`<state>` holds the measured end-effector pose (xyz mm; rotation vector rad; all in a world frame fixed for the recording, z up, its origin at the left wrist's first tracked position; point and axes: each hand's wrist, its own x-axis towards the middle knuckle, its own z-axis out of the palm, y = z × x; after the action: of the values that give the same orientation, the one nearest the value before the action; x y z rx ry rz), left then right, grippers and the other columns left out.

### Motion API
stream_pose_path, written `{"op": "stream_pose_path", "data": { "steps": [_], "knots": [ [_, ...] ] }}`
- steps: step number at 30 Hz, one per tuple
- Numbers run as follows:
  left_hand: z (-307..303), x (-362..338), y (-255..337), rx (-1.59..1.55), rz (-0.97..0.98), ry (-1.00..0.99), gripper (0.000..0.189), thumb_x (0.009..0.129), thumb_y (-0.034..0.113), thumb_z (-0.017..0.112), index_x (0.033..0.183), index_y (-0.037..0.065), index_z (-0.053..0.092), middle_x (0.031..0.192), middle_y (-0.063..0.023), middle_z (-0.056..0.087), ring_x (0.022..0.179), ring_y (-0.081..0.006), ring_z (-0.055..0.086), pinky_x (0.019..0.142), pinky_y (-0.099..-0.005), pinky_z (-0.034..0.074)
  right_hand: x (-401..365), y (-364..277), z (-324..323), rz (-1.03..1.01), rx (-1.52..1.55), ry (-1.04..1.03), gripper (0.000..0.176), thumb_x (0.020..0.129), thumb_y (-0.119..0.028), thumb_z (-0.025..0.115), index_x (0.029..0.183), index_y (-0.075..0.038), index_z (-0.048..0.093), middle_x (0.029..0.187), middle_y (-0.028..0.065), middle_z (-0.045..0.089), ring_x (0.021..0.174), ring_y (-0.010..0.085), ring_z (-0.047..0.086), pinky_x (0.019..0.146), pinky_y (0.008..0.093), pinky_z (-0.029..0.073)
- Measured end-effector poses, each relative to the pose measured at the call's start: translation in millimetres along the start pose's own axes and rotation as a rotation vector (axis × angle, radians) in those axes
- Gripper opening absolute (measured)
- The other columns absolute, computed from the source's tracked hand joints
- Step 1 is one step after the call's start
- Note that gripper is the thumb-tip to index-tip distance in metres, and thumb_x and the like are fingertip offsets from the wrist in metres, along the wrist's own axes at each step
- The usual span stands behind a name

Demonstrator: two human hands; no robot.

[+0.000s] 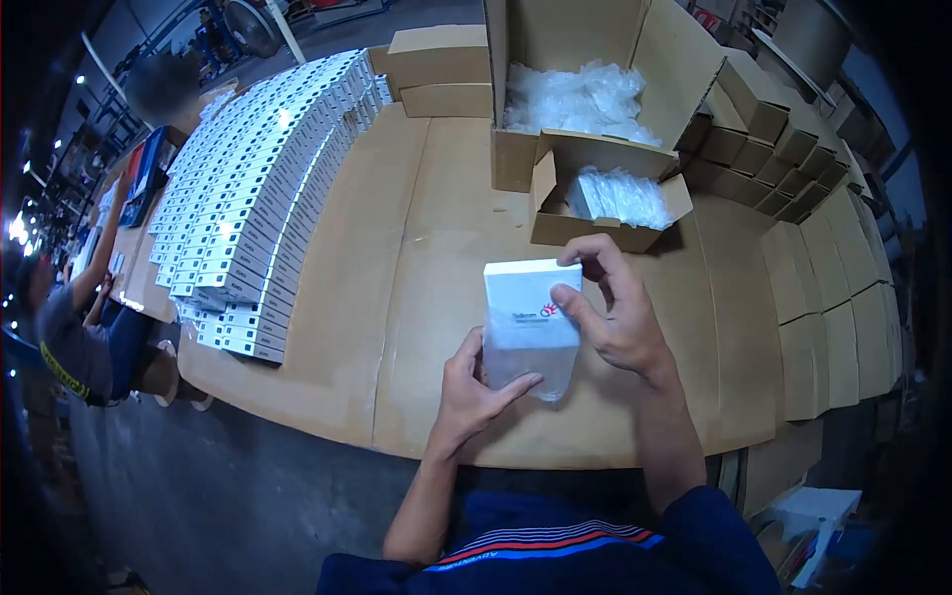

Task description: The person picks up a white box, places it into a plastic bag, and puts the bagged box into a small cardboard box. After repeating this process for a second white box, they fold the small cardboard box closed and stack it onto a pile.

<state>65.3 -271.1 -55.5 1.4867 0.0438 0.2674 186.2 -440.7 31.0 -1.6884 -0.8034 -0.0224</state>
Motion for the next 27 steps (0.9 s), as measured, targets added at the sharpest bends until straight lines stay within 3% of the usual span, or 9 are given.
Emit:
{"op": "stream_pose_path", "data": {
  "steps": [1,4,5,8,12,14,19,22,27],
  "knots": [
    [3,-1,0,-0.074,0.038,0.017,0.046,0.09,0.015,0.082,0.126,-0.004,0.06,0.112,-0.0094,0.072,0.101,-0.0113,0.067,0.086,-0.0293,0.056,1,1,2,0.021,-0.015,0.001,0.027,0.094,-0.013,0.074,0.113,-0.002,0.059,0.092,0.0063,0.062,0.083,0.016,0.058,0.083,0.0342,0.052],
    [-1,-6,-17,-0.438,-0.17,0.036,0.039,0.105,0.017,0.063,0.136,-0.005,0.055,0.119,-0.0073,0.068,0.107,-0.0096,0.064,0.09,-0.0285,0.053,2,12,5,0.117,-0.024,-0.041,0.026,0.096,-0.017,0.071,0.113,-0.001,0.059,0.095,0.0086,0.066,0.084,0.0163,0.061,0.083,0.0346,0.053],
    [0,-8,-21,-0.383,-0.169,0.037,0.039,0.111,0.02,0.049,0.142,-0.004,0.051,0.118,-0.008,0.068,0.105,-0.01,0.065,0.089,-0.0284,0.055,2,12,4,0.167,-0.027,-0.103,0.026,0.1,-0.019,0.068,0.115,0.0,0.057,0.098,0.012,0.069,0.087,0.016,0.065,0.083,0.0352,0.054],
    [9,-8,-22,-0.551,-0.234,0.181,0.041,0.111,0.023,0.051,0.143,-0.003,0.051,0.119,-0.0096,0.068,0.104,-0.0117,0.066,0.09,-0.0292,0.056,-2,11,3,0.359,0.082,-0.146,0.026,0.102,-0.018,0.065,0.12,-0.001,0.057,0.104,0.012,0.071,0.09,0.0144,0.066,0.082,0.0328,0.054],
    [5,-2,-25,-0.516,-0.171,0.241,0.04,0.11,0.029,0.052,0.136,-0.001,0.055,0.119,-0.0105,0.069,0.096,-0.0165,0.071,0.076,-0.0318,0.062,-33,44,7,0.464,0.552,-0.054,0.034,0.1,-0.01,0.069,0.131,-0.001,0.056,0.108,0.0086,0.071,0.094,0.0116,0.067,0.085,0.026,0.055],
    [3,-1,-27,-0.512,-0.131,0.222,0.039,0.111,0.029,0.051,0.135,-0.001,0.055,0.118,-0.0109,0.069,0.098,-0.0167,0.071,0.078,-0.0321,0.062,-45,45,20,0.519,0.669,0.019,0.03,0.098,-0.007,0.071,0.125,0.002,0.061,0.104,0.0084,0.072,0.094,0.0116,0.068,0.087,0.0265,0.055],
    [-5,3,-33,-0.275,-0.015,0.22,0.043,0.114,0.03,0.042,0.128,-0.004,0.062,0.118,-0.009,0.069,0.103,-0.015,0.065,0.093,-0.033,0.053,-59,74,34,0.467,0.877,0.154,0.015,0.1,-0.005,0.068,0.112,0.003,0.067,0.099,0.0085,0.074,0.089,0.0122,0.069,0.087,0.028,0.056],
    [-10,4,-32,-0.176,-0.032,0.213,0.044,0.114,0.031,0.042,0.127,-0.005,0.064,0.119,-0.009,0.068,0.105,-0.0146,0.064,0.092,-0.0325,0.053,-59,73,32,0.429,0.883,0.165,0.013,0.1,-0.006,0.068,0.11,0.002,0.068,0.099,0.0078,0.074,0.091,0.0128,0.069,0.089,0.0292,0.055],
    [-12,11,-20,-0.109,0.024,0.112,0.053,0.114,0.031,0.042,0.151,-0.006,0.047,0.138,-0.0172,0.064,0.128,-0.0224,0.059,0.111,-0.0365,0.045,-60,78,28,0.342,0.914,0.135,0.015,0.1,-0.007,0.069,0.112,0.0,0.068,0.105,0.0087,0.073,0.103,0.0144,0.067,0.098,0.0312,0.052]
  ]
}}
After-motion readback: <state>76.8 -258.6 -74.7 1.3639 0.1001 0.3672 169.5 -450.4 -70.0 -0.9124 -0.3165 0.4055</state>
